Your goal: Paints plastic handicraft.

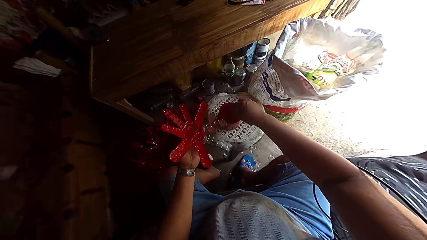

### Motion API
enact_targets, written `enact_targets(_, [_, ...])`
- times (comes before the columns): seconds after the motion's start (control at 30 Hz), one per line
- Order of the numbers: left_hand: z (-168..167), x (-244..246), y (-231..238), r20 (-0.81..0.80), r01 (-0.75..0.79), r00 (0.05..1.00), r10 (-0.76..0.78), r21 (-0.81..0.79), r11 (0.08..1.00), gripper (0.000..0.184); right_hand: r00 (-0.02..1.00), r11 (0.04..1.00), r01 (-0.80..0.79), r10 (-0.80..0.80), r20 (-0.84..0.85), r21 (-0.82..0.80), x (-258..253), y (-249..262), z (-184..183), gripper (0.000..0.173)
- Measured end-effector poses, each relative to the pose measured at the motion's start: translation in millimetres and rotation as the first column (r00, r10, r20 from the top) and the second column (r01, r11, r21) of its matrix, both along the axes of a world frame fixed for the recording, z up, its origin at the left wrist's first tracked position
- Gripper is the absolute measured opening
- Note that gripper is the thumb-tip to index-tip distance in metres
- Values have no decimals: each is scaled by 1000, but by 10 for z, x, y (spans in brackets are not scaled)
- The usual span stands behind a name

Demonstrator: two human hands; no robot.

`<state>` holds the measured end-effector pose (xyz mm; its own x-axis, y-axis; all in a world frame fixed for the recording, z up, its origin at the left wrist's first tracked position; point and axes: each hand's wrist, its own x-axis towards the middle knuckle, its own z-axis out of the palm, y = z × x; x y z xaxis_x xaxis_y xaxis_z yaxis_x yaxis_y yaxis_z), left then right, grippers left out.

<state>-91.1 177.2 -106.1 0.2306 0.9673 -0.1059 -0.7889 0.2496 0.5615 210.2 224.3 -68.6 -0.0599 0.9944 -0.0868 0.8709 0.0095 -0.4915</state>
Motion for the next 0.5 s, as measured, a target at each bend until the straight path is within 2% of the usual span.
enact_targets(0.07, [-20,16,10,-1,20,1000,-20,-10,1000,29,999,998,-16,18,-29,67,26,-77,20,19])
enact_targets(0.13, [-73,59,23,10,58,998,-59,6,998,28,990,989,24,-3,-139,147,84,-248,92,17])
enact_targets(0.27, [-166,184,51,91,84,993,-81,-22,996,29,924,951,214,-124,-363,221,159,-699,252,19])
enact_targets(0.4, [-173,356,70,107,106,989,-101,-41,994,26,883,867,334,-151,-444,370,191,-1071,290,23])
enact_targets(0.5, [-221,472,131,109,122,987,-116,-46,992,30,822,817,424,-167,-544,390,187,-1161,210,22])
